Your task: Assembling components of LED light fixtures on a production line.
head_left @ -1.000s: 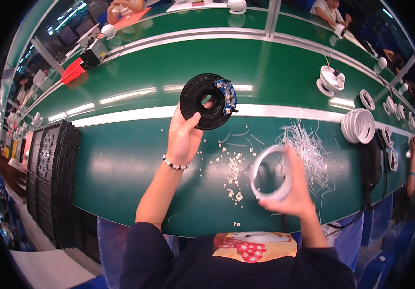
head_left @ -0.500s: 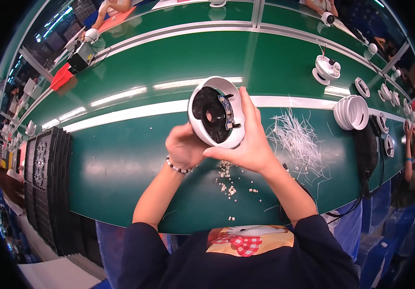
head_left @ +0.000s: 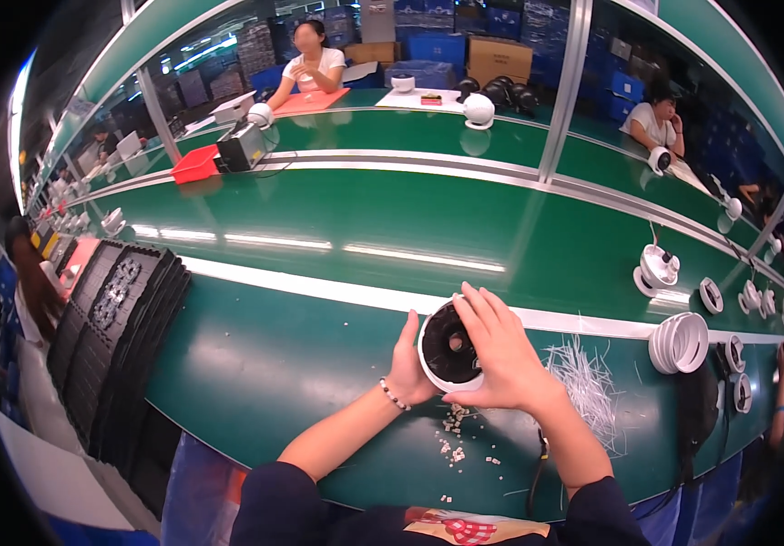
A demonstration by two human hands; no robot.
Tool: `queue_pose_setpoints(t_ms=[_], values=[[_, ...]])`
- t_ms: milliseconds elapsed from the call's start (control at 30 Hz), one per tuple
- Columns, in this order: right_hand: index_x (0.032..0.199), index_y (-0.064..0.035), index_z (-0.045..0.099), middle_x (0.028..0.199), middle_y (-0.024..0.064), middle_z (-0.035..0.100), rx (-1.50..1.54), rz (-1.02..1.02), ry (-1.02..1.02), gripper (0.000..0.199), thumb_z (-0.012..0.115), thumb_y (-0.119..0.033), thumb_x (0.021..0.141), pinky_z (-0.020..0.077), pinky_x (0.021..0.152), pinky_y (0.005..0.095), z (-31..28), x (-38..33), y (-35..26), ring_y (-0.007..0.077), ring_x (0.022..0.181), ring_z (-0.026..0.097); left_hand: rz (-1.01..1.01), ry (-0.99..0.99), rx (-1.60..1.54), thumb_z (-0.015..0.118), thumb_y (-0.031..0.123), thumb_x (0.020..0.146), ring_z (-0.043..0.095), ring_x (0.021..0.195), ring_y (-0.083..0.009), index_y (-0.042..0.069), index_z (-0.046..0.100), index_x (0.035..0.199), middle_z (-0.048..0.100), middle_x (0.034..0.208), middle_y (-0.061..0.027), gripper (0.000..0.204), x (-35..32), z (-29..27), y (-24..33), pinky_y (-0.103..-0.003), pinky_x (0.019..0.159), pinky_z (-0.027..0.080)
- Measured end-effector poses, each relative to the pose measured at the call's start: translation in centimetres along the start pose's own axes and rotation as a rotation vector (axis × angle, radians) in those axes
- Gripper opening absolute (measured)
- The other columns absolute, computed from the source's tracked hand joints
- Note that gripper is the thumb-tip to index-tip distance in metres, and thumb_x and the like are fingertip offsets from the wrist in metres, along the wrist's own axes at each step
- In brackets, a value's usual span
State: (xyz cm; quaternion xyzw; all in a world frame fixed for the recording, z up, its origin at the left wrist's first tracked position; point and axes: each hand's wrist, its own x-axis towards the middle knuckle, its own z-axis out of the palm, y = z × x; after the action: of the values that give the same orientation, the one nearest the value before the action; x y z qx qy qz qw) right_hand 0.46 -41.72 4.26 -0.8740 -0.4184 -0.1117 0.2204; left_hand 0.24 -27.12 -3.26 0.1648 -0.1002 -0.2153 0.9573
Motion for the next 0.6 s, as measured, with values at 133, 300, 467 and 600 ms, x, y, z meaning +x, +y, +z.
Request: queue_pose_setpoints(t_ms=[133,300,467,600], values=[[0.131,-0.0008,0.022,0.127,0.0196,0.032,0.21,-0.024,0.12,0.11,0.079,-0.036,0.043,0.0262,0.098,0.0419,0.5,0.6,1.8,0.0353,0.119,0.03,0.031,0.184,0.103,0.021,0.047,0.089,0.047,0.107,-0.0238,0.01,0.042,0.121,0.05,0.113,-0.0093,0.053,0.6,1.4,0.7,-0.04,0.094,0.036],[0.127,0.0033,0.028,0.116,0.0196,0.041,0.505,0.115,0.422,0.105,0.082,-0.033,0.045,0.0344,0.092,0.0375,0.4,0.3,3.0,0.0296,0.108,0.043,0.09,0.137,-0.02,0.029,0.04,0.084,0.043,0.112,-0.0287,0.005,0.037,0.124,0.045,0.121,-0.0142,0.054,0.7,0.6,1.2,-0.044,0.097,0.031],[0.126,0.0055,0.026,0.124,0.0264,0.033,0.334,0.283,0.386,0.105,0.08,-0.041,0.048,0.0296,0.094,0.0432,4.7,-1.0,1.4,0.0361,0.115,0.033,0.165,0.242,0.125,0.027,0.042,0.081,0.044,0.111,-0.0275,0.002,0.04,0.121,0.046,0.12,-0.0153,0.058,0.7,-1.1,-0.4,-0.041,0.095,0.034],[0.125,0.0079,0.024,0.128,0.0303,0.027,0.304,0.307,0.363,0.107,0.078,-0.046,0.049,0.0244,0.096,0.0468,5.3,-1.6,0.3,0.0399,0.118,0.026,0.032,0.201,0.145,0.022,0.055,0.084,0.041,0.114,-0.0275,0.003,0.037,0.124,0.042,0.123,-0.0151,0.067,-0.4,0.0,0.0,-0.041,0.097,0.032]])
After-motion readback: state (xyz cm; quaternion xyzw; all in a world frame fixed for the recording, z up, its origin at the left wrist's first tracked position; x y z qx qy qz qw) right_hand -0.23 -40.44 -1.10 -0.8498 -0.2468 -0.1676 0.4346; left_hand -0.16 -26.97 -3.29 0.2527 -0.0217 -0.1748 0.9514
